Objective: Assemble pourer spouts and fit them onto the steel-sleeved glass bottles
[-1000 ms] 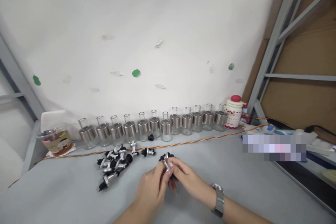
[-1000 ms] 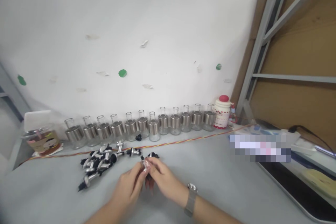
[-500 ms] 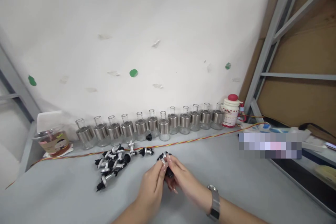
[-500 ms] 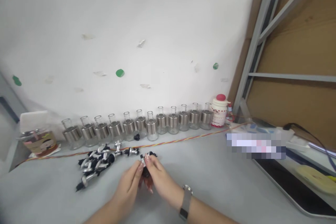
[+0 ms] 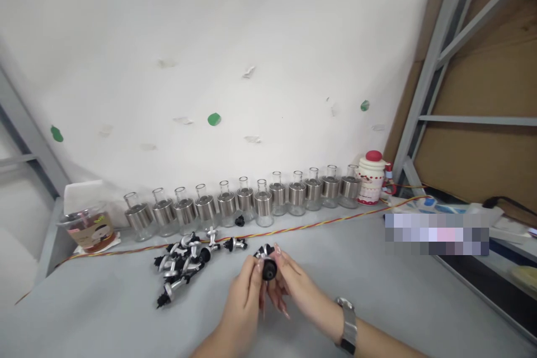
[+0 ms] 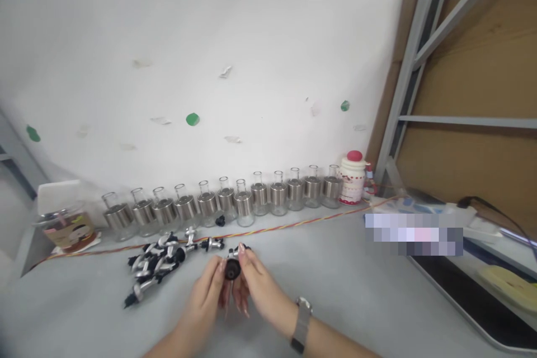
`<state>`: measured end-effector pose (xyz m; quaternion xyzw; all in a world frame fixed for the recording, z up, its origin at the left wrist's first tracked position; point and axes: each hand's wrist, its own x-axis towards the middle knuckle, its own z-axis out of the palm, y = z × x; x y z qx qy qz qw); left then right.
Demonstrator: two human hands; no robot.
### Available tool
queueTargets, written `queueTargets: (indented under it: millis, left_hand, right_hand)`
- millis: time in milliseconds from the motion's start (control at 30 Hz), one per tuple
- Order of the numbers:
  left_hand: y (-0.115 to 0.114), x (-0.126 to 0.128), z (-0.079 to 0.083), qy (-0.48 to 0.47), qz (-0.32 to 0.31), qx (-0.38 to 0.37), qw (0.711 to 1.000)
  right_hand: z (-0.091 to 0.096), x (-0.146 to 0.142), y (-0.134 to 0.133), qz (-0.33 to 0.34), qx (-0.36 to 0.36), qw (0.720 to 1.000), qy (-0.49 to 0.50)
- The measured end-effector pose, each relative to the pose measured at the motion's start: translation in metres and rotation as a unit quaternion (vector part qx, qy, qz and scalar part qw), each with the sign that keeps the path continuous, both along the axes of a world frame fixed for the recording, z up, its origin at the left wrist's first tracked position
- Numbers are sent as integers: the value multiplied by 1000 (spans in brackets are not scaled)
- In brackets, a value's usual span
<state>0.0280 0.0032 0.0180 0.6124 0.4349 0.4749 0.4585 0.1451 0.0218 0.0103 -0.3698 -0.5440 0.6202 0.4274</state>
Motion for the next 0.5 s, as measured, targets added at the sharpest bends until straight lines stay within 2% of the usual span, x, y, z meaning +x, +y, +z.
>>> queueTargets:
  millis: [100, 167, 333, 500]
  left_hand:
    - [5, 4, -4, -136, 10, -142, 980]
    - [8, 5, -6, -189, 7, -194, 963]
    - [13, 4, -11, -217, 8, -223, 950]
    - [15, 3, -17, -157, -18, -200, 967]
  right_hand:
    - [6, 5, 0, -19, 28, 997, -68]
    - [8, 8, 1, -45, 47, 995, -78]
    - [6, 10, 1, -41, 66, 994, -73]
    - [5, 7, -2, -34, 83, 993, -73]
